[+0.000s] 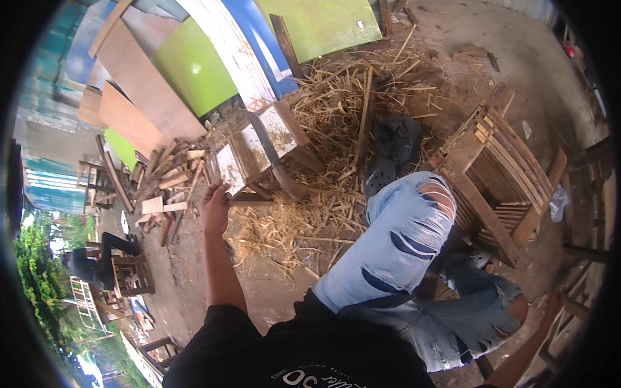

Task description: The person uses a knife to scrape a small wooden block, then uses a hammer to drive wooden dowels into the slats of a wooden stool. The person repeatedly hammers the dowels to secure them in place.

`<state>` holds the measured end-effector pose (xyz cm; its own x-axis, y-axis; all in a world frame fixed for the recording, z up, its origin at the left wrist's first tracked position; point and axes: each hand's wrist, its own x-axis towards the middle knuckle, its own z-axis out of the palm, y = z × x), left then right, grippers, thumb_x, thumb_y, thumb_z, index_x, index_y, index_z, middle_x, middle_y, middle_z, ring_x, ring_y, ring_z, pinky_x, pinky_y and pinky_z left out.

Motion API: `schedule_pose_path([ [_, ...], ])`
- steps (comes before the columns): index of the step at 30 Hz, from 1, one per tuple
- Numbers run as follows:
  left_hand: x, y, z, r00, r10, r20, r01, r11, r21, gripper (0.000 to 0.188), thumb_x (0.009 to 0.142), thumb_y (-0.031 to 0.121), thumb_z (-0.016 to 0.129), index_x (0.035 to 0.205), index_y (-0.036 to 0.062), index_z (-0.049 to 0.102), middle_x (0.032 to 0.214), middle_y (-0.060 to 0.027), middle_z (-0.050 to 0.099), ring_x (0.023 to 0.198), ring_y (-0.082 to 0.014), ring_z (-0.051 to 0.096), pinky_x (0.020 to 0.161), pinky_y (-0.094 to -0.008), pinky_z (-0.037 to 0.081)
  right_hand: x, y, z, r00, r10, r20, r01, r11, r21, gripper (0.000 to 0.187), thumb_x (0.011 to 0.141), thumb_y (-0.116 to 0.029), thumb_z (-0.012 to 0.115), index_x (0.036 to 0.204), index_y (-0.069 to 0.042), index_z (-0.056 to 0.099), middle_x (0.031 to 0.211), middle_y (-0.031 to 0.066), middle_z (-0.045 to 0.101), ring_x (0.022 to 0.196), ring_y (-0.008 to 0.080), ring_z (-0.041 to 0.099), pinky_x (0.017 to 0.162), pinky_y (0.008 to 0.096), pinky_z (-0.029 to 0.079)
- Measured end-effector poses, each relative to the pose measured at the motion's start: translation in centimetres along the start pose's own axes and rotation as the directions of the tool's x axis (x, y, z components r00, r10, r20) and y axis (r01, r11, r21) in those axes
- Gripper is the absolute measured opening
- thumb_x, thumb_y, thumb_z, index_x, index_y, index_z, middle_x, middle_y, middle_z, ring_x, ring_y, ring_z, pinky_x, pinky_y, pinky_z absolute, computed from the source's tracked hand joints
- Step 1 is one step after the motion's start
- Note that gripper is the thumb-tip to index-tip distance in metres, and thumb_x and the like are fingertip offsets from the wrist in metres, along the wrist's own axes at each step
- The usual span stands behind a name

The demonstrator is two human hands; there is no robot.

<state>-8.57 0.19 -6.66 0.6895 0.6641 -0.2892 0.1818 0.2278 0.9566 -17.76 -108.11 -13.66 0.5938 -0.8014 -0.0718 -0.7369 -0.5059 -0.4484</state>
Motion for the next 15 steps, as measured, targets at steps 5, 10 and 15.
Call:
schedule_pose_path([
  [5, -1.6, -3.0, 1.1, 0.989, -0.105, 0.102, 0.106, 0.994, 0.003, 0.013, 0.096, 0.005, 0.057, 0.107, 0.0040, 0.062, 0.093, -0.0045, 0.067, 0.072, -0.0090, 0.059, 0.063, -0.0235, 0.047, 0.9, -3.0, -3.5, 0.984, -0.177, 0.029, 0.171, 0.974, 0.149, 0.018, 0.099, -0.019, 0.054, 0.085, -0.007, 0.057, 0.066, -0.0001, 0.048, 0.050, 0.0079, 0.040, 0.045, 0.0263, 0.033],
  [10, -1.3, -3.2, 0.3, 0.983, -0.110, 0.144, 0.120, 0.991, -0.064, 0.011, 0.094, 0.003, 0.054, 0.101, 0.0047, 0.062, 0.088, -0.0047, 0.064, 0.066, -0.0105, 0.054, 0.061, -0.0238, 0.045, 1.2, -2.6, -6.1, 0.990, -0.129, -0.050, 0.134, 0.982, 0.131, 0.016, 0.098, -0.018, 0.053, 0.091, -0.006, 0.060, 0.068, 0.0008, 0.050, 0.053, 0.0088, 0.043, 0.046, 0.0259, 0.036],
  [15, -1.6, -3.0, -1.5, 0.993, -0.115, 0.034, 0.119, 0.978, -0.173, 0.010, 0.095, 0.003, 0.053, 0.099, 0.0076, 0.061, 0.085, -0.0031, 0.063, 0.064, -0.0081, 0.052, 0.055, -0.0218, 0.042, -0.8, -2.5, -6.6, 0.994, -0.114, -0.005, 0.113, 0.981, 0.157, 0.015, 0.097, -0.016, 0.052, 0.089, -0.005, 0.059, 0.071, 0.0017, 0.049, 0.057, 0.0093, 0.045, 0.049, 0.0268, 0.037],
])
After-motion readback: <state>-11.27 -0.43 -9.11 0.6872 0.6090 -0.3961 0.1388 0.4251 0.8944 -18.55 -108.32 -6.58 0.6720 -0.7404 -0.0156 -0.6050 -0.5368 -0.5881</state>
